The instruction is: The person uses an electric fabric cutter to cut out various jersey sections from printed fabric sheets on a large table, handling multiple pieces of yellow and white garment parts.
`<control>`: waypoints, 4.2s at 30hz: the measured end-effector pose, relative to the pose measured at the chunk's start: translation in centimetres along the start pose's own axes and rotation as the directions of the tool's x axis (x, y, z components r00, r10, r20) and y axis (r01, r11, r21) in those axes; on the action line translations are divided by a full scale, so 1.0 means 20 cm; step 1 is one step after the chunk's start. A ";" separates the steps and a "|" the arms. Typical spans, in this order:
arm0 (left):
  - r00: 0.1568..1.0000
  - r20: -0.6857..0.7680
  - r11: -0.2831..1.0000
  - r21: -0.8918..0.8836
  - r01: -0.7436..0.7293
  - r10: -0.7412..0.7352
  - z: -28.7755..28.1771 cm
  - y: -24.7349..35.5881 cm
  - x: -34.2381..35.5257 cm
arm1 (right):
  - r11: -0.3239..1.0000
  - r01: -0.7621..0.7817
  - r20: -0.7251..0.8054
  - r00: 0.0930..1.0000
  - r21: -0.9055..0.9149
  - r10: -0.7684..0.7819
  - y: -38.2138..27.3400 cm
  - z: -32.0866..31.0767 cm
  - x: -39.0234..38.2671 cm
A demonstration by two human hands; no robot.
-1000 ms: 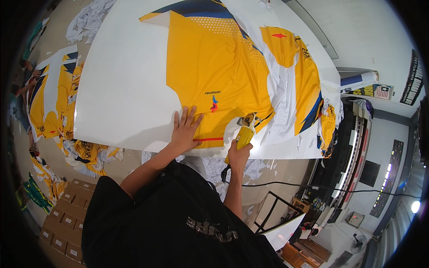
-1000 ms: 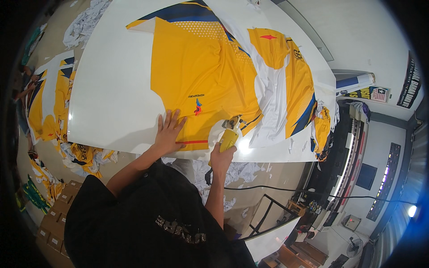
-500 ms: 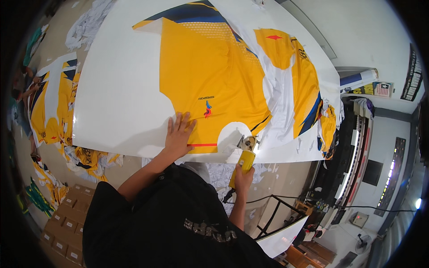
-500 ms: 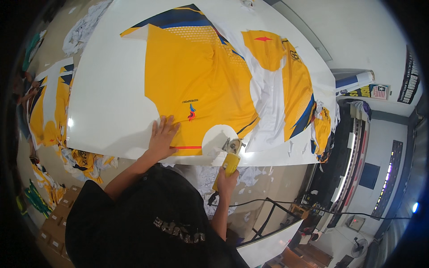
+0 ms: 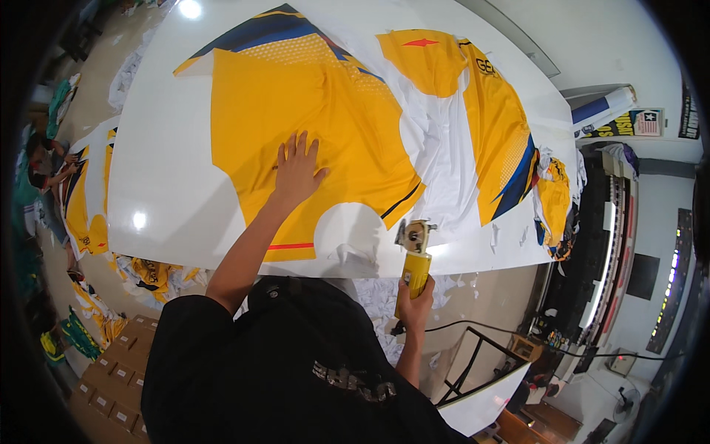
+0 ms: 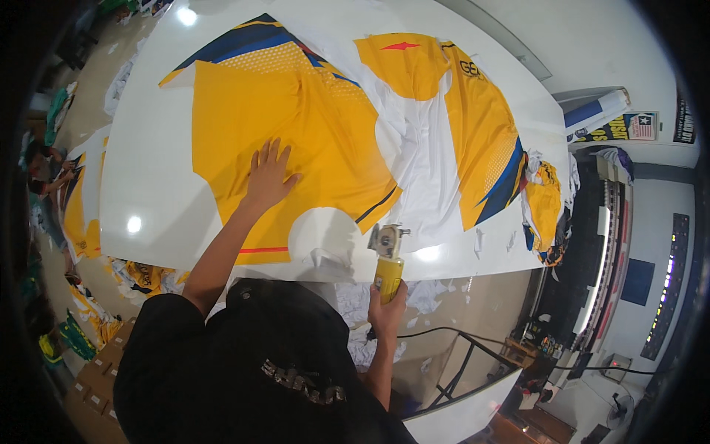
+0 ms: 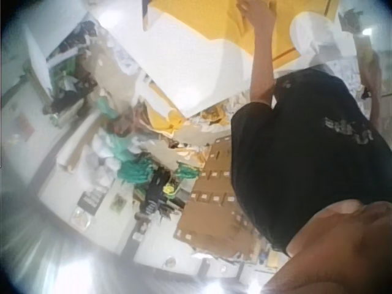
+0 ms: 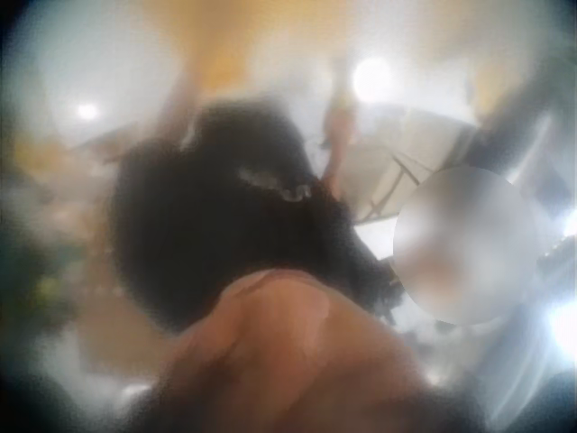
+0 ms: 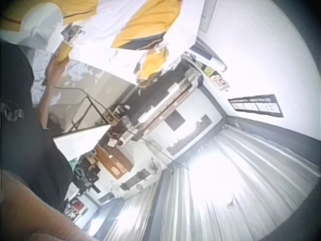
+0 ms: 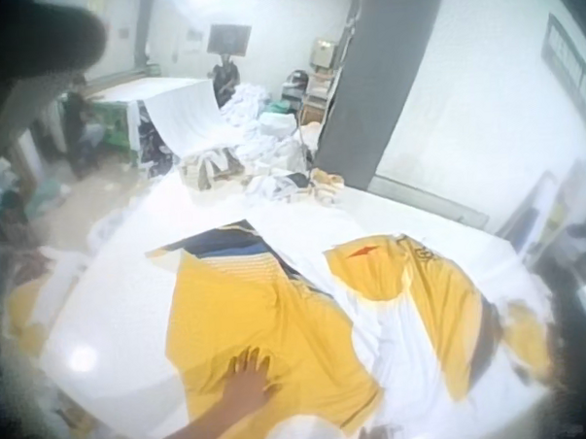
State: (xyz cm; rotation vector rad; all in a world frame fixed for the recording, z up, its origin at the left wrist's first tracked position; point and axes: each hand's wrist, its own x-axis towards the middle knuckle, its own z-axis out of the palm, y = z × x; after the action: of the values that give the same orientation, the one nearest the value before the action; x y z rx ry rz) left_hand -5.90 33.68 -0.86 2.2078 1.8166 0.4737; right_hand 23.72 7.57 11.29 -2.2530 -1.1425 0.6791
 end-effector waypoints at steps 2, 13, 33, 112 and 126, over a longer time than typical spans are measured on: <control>1.000 0.031 1.000 0.017 -0.003 0.003 0.05 0.07 0.08 | 0.991 0.087 0.096 0.992 -0.101 -0.077 0.01 -0.06 0.09; 0.986 0.072 0.988 0.028 0.149 -0.150 0.17 0.26 0.05 | 0.872 0.455 0.466 0.820 -0.177 -0.333 0.16 -0.23 0.50; 0.831 0.024 0.830 0.055 0.554 -0.556 0.06 0.39 -0.76 | 0.881 0.456 0.531 0.782 -0.129 -0.327 0.26 -0.28 0.54; 0.895 0.186 0.806 -0.535 -0.253 0.405 0.08 0.34 -0.53 | 0.972 0.194 0.253 0.955 -0.134 -0.156 0.08 -0.10 0.23; 0.980 0.192 0.991 -0.130 -0.019 0.044 -0.19 0.18 -0.65 | 0.946 0.221 0.336 0.932 -0.237 -0.134 0.05 -0.06 0.07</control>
State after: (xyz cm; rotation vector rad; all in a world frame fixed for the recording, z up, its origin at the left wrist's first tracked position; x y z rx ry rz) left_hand -6.33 20.19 2.73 2.1181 1.6078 0.3548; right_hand 25.80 7.93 11.20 -2.2728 -1.6668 0.8764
